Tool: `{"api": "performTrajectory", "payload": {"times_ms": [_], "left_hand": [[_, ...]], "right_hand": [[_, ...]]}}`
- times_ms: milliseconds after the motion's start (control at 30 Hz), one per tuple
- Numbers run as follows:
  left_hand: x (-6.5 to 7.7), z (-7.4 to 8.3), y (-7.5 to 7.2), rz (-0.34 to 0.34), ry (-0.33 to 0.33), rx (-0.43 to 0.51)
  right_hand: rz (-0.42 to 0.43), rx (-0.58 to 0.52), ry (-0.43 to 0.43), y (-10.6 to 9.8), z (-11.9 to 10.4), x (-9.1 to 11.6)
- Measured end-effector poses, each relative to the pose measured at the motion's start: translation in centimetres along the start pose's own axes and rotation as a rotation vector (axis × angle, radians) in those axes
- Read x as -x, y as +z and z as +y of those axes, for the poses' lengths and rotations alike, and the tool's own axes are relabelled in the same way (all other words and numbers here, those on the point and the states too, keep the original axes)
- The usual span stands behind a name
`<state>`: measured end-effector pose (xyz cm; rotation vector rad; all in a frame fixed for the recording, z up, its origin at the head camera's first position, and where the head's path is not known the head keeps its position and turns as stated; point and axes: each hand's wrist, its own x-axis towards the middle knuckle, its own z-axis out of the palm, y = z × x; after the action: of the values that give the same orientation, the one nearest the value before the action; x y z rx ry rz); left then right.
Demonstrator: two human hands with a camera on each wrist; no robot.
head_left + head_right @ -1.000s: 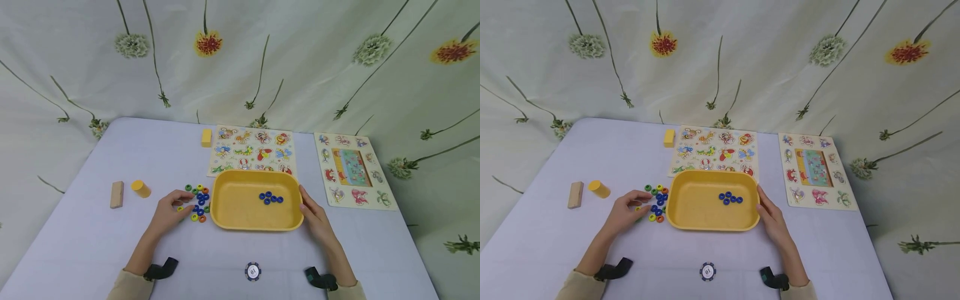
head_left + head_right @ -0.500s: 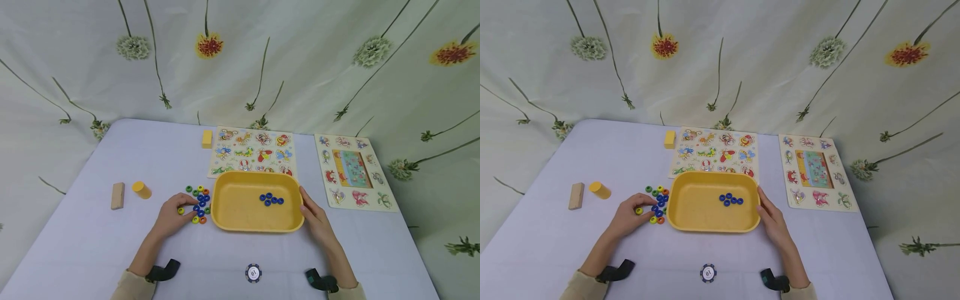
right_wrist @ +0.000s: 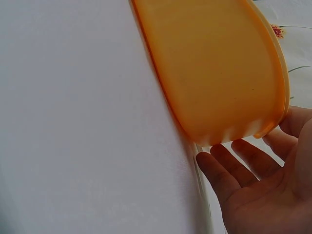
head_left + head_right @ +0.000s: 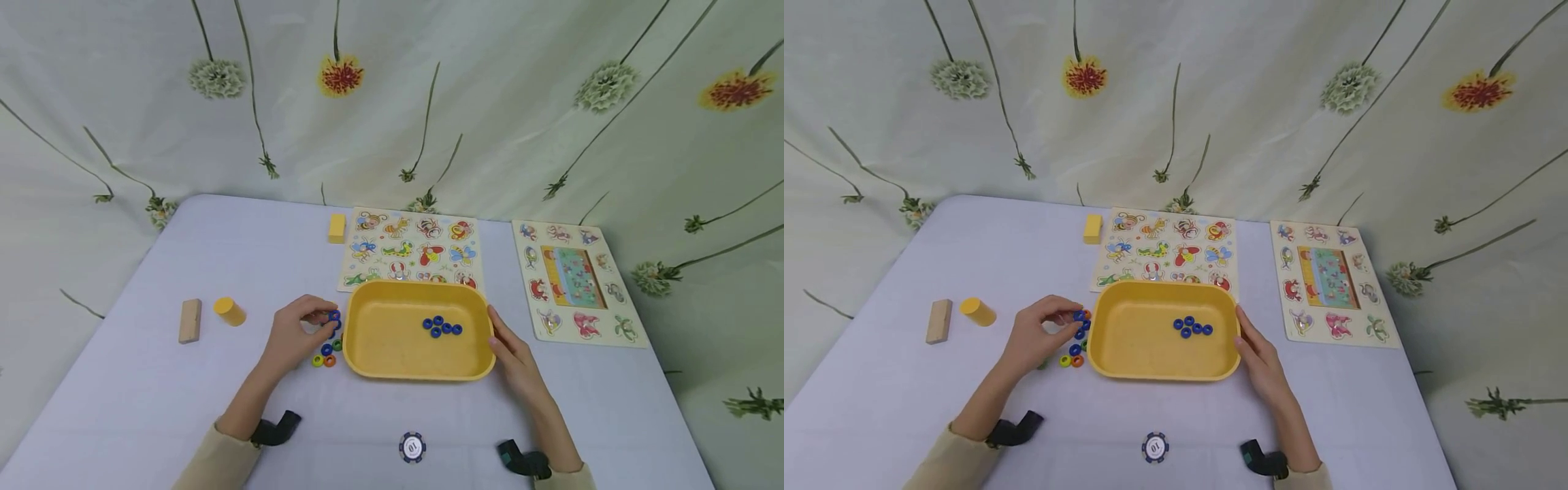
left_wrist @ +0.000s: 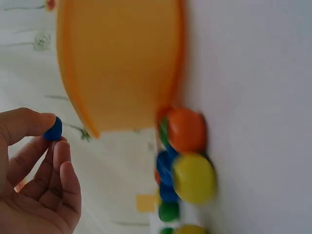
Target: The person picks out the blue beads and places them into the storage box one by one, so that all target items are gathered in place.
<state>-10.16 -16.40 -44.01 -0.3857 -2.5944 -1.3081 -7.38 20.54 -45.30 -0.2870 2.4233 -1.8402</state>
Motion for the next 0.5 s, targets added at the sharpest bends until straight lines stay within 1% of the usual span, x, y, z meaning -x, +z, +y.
{"api": "performTrajectory", "payload": {"times_ms": [67,133,167,233,300,367,500], "left_hand": [[-1.1,1.7,0.8,-0.048,0.026,0.048],[-2.2,3.3,2.0,-0.114,0.033,0.089],[-2.8,4.0,2.8,-0.155,0.029,0.102],[-3.8,4.9,4.4,-0.232,0.017,0.092],[-4.6,5.3,6.0,-0.307,0.004,0.077],[-5.2,5.3,7.5,-0.373,-0.012,0.046],[-6.2,5.1,9.7,-0.478,-0.049,0.002]], "right_hand": [[-0.007,0.008,-0.005,-0.2,0.7,-0.1],[-0.007,0.014,-0.003,-0.3,1.4,-0.2],[-0.005,0.019,-0.003,-0.4,1.7,-0.3],[-0.005,0.024,-0.005,-0.4,2.1,-0.3],[-0.002,0.023,-0.003,-0.4,2.1,-0.4],[-0.001,0.012,0.000,-0.4,1.8,-0.4],[0.010,-0.014,0.019,-0.1,0.5,-0.2]]}}
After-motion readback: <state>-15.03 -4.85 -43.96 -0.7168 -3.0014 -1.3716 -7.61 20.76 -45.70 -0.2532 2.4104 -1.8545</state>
